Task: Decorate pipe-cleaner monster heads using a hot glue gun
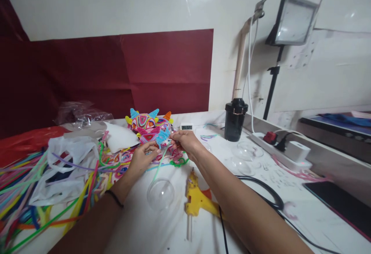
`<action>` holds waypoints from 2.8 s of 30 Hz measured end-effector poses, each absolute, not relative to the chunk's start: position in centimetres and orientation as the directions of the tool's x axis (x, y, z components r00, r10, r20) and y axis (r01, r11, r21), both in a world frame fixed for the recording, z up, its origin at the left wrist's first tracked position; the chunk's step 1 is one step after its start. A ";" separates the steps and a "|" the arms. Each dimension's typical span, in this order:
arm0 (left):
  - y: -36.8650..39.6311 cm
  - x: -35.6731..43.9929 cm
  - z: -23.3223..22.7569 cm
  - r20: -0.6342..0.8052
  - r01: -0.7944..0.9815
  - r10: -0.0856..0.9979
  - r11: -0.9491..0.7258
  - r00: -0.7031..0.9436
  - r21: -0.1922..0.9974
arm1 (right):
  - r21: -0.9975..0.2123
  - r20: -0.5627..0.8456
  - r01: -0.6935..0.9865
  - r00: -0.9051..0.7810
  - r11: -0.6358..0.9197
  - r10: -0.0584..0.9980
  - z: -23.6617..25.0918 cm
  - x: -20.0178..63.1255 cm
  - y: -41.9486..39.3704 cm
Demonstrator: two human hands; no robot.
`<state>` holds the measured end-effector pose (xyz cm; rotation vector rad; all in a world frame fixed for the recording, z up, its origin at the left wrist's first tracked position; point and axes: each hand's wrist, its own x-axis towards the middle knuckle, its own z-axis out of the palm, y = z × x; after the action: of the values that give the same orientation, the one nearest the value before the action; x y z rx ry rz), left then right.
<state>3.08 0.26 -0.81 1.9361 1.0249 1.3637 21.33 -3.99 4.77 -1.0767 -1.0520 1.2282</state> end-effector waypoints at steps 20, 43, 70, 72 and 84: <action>-1.3 3.6 0.9 0.614 0.536 0.745 -0.641 0.261 0.550 | -0.840 0.316 0.476 0.039 0.260 0.948 3.5 22.3 -3.3; -2.9 4.4 3.3 0.470 0.328 0.808 -0.579 0.355 0.747 | -0.203 0.488 0.843 -0.354 0.499 0.798 4.9 21.4 -5.4; -1.0 2.7 3.3 0.554 0.376 0.829 -0.538 0.073 0.755 | -0.034 0.406 0.965 -0.225 0.260 0.886 5.7 22.9 -5.2; -0.9 2.7 3.3 0.541 0.321 0.839 -0.527 0.053 0.787 | -0.015 0.403 0.963 -0.239 0.268 0.883 6.0 22.7 -5.3; -0.3 1.9 2.7 0.421 0.391 0.841 -0.534 0.341 0.750 | -0.066 0.431 0.978 -0.151 0.197 0.890 6.4 24.0 -5.5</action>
<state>1.87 -0.26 2.69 2.0789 1.0736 1.1116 23.96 -5.48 6.44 -1.7489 -2.1048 -0.3242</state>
